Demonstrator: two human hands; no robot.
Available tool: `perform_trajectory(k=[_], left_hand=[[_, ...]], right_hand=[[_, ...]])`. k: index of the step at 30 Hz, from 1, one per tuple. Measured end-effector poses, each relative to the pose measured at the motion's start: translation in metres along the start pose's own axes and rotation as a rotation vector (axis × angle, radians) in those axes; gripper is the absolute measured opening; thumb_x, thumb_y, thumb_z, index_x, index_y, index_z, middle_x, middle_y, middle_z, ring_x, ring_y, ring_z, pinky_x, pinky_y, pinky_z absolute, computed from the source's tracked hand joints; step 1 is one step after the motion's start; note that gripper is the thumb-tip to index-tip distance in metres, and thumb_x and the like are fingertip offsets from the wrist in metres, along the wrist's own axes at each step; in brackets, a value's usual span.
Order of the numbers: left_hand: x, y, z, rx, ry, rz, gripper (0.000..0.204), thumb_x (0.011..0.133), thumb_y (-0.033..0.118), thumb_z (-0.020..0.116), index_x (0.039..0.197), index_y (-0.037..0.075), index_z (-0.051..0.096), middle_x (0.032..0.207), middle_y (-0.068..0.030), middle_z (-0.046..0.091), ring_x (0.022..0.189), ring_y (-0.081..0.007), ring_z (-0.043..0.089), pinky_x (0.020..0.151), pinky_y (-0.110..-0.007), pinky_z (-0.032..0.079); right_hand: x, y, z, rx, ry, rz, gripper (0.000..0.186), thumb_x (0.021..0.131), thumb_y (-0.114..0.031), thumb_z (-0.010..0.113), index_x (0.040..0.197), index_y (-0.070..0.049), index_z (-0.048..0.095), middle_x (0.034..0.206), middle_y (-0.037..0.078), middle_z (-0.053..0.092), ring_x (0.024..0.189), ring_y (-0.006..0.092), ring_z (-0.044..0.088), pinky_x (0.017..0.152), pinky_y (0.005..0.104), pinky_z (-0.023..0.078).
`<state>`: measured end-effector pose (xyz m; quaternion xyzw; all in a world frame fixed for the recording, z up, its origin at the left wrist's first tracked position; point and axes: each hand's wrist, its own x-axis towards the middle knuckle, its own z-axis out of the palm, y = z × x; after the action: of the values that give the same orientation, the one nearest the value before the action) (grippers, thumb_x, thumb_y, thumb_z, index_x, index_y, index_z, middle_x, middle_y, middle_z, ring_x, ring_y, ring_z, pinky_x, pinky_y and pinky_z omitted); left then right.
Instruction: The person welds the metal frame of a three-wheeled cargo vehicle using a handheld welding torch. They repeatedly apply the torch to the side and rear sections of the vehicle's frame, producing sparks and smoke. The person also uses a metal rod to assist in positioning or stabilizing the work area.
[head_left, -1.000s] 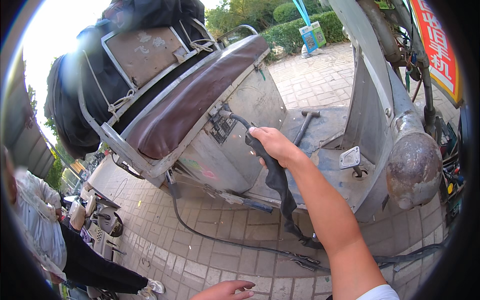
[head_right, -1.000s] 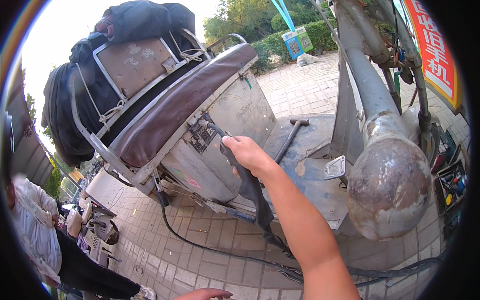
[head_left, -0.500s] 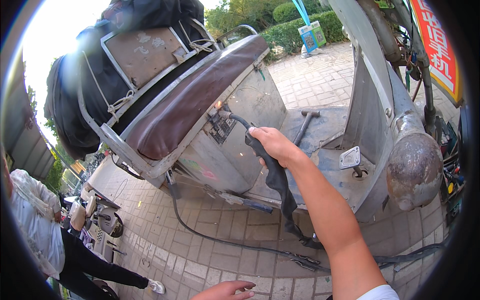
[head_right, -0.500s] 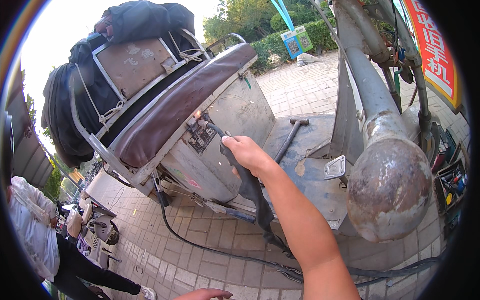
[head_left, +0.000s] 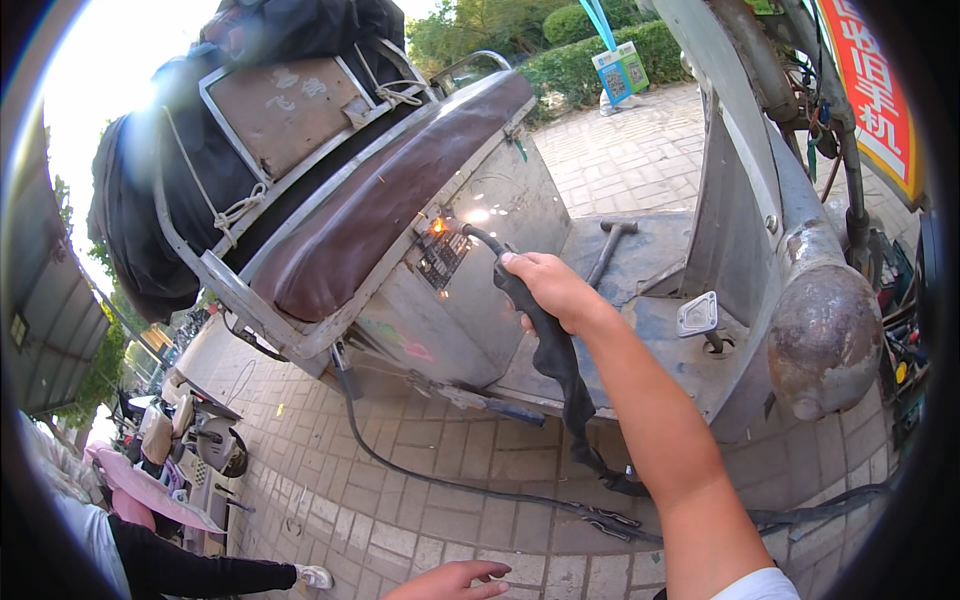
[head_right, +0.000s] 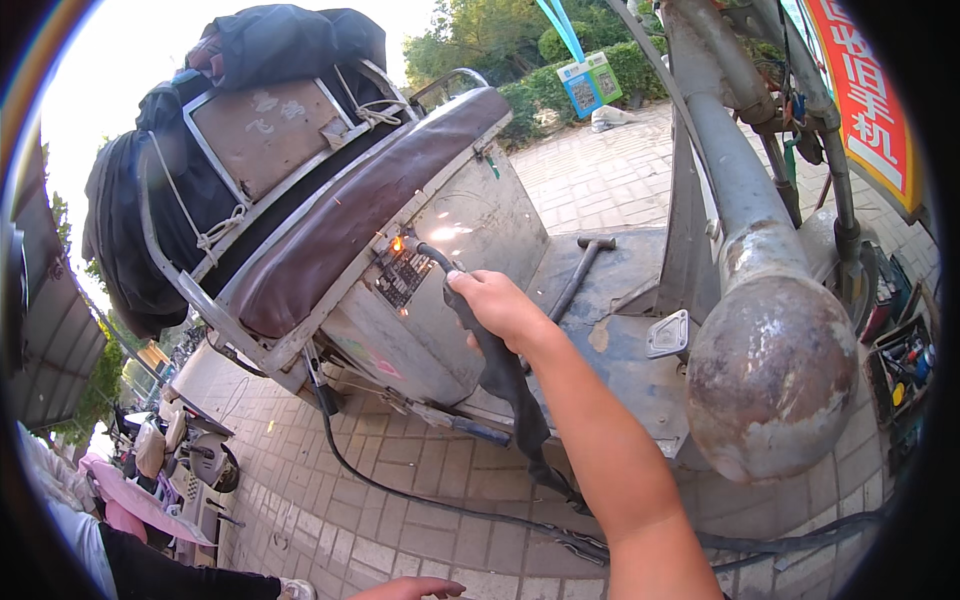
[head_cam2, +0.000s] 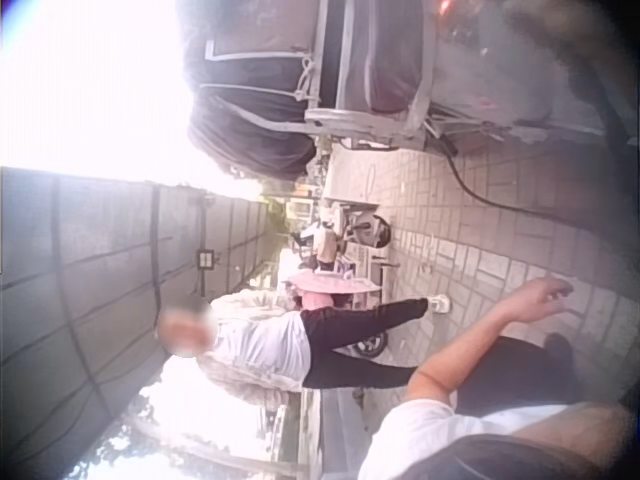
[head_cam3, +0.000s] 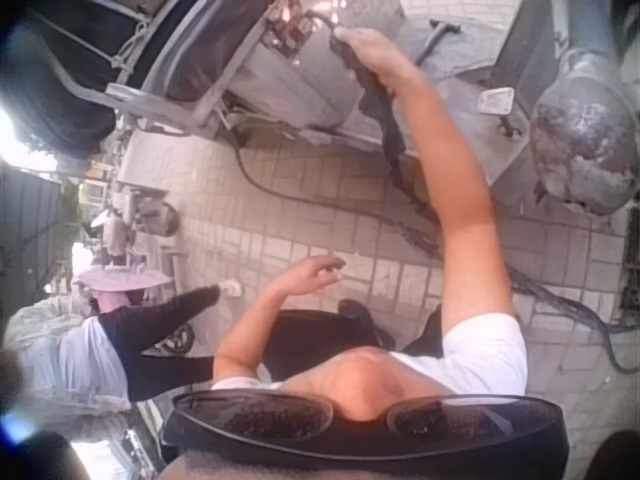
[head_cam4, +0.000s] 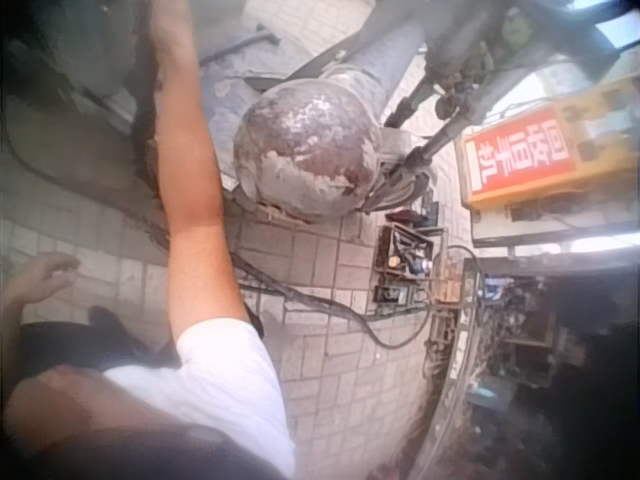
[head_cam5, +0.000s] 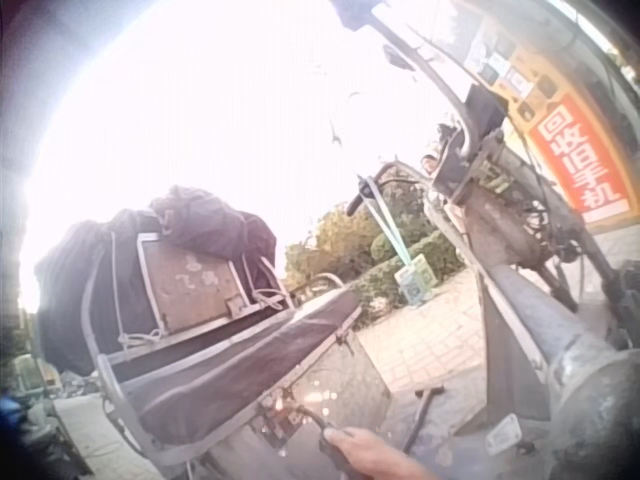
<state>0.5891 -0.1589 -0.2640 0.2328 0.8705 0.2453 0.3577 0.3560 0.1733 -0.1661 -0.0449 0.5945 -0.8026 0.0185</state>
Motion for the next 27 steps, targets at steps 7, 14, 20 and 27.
perform_trajectory(k=[7, 14, 20, 27], left_hand=[[0.002, 0.007, -0.003, -0.027, -0.014, -0.003, 0.041, 0.093, 0.031, 0.064, 0.125, 0.004, 0.062, 0.114, -0.0156, 0.067, 0.101, -0.0272, 0.065, 0.086, -0.039, 0.052], [0.001, 0.006, -0.003, -0.02, -0.007, 0.004, 0.04, 0.093, 0.03, 0.065, 0.123, 0.004, 0.062, 0.114, -0.0159, 0.067, 0.1, -0.0275, 0.065, 0.086, -0.039, 0.052], [0.001, 0.005, -0.004, -0.009, -0.006, 0.004, 0.039, 0.093, 0.029, 0.064, 0.123, 0.003, 0.063, 0.114, -0.0165, 0.067, 0.099, -0.0279, 0.066, 0.085, -0.04, 0.052], [0.003, 0.006, -0.004, -0.015, -0.003, 0.011, 0.039, 0.093, 0.029, 0.065, 0.122, 0.003, 0.063, 0.112, -0.016, 0.068, 0.099, -0.0274, 0.066, 0.085, -0.039, 0.053]], right_hand=[[-0.001, 0.005, -0.007, -0.033, -0.004, -0.004, 0.039, 0.098, -0.042, 0.052, 0.1, -0.003, 0.056, 0.075, 0.007, 0.054, 0.049, 0.0177, 0.054, 0.043, 0.0349, 0.044], [-0.002, 0.003, 0.004, -0.041, 0.005, -0.026, 0.036, 0.1, -0.039, 0.051, 0.097, -0.004, 0.054, 0.074, 0.006, 0.055, 0.045, 0.015, 0.051, 0.039, 0.0313, 0.043], [0.0, 0.004, 0.007, -0.041, -0.005, -0.029, 0.037, 0.1, -0.04, 0.051, 0.097, -0.004, 0.054, 0.074, 0.006, 0.054, 0.045, 0.0149, 0.051, 0.039, 0.0313, 0.043], [0.001, 0.003, 0.007, -0.061, 0.005, -0.052, 0.038, 0.099, -0.04, 0.052, 0.098, -0.002, 0.055, 0.072, 0.005, 0.052, 0.045, 0.0148, 0.052, 0.038, 0.0312, 0.042]])
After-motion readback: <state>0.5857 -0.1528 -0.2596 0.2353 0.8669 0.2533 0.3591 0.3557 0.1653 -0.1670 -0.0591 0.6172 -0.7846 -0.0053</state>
